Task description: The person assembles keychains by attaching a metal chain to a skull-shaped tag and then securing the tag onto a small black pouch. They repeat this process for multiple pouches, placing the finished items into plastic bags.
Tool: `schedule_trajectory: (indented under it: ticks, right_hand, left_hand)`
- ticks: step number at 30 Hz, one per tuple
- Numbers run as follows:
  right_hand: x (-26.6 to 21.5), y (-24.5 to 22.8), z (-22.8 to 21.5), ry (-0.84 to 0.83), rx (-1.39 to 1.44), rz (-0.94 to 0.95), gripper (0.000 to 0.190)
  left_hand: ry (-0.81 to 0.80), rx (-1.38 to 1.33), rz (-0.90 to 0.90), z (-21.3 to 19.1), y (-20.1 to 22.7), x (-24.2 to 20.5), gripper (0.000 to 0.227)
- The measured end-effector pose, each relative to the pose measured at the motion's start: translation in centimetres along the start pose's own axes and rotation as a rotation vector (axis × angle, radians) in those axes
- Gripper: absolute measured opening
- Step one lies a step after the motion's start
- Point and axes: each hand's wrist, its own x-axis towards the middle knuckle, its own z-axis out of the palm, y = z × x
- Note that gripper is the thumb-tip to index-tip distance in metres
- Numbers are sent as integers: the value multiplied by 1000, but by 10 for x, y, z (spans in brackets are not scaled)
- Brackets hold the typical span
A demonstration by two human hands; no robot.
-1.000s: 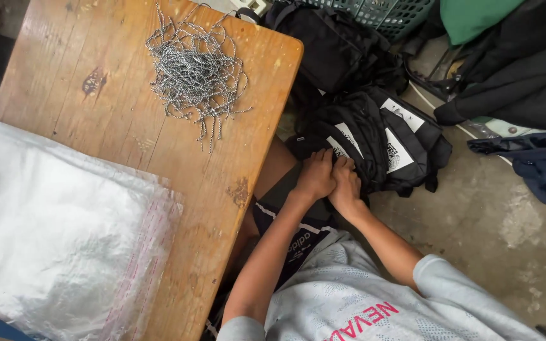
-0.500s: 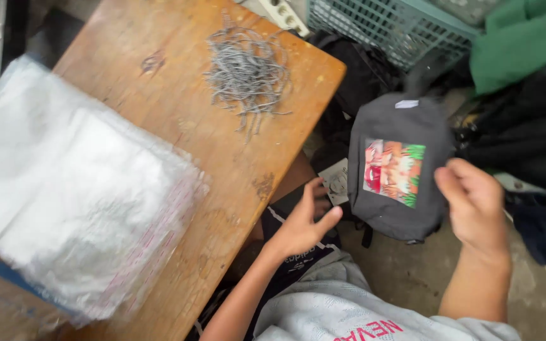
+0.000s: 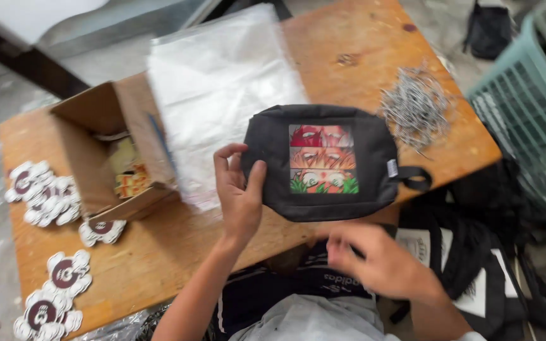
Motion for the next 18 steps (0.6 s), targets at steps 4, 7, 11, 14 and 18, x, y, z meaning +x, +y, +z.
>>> schedule_trajectory:
  ticks: [4, 7, 11, 14, 18]
  right_hand:
    - [13, -43, -39, -151, 4, -429, 19]
    - [49, -32, -59, 491, -294, -452, 7]
    - [100, 8, -61, 404, -61, -103, 39]
    - [109, 30, -51, 440, 186, -140, 29]
    - [107, 35, -47, 586, 157, -238, 26]
  left_hand:
    - [-63, 121, 72, -37, 38, 11, 23]
    - [-125, 6, 69, -51, 46, 11, 27]
    - [-162, -98, 134, -62, 39, 13, 32]
    - [-163, -47, 191, -72, 39, 17, 43]
    - [-150, 313, 155, -73, 58, 27, 43]
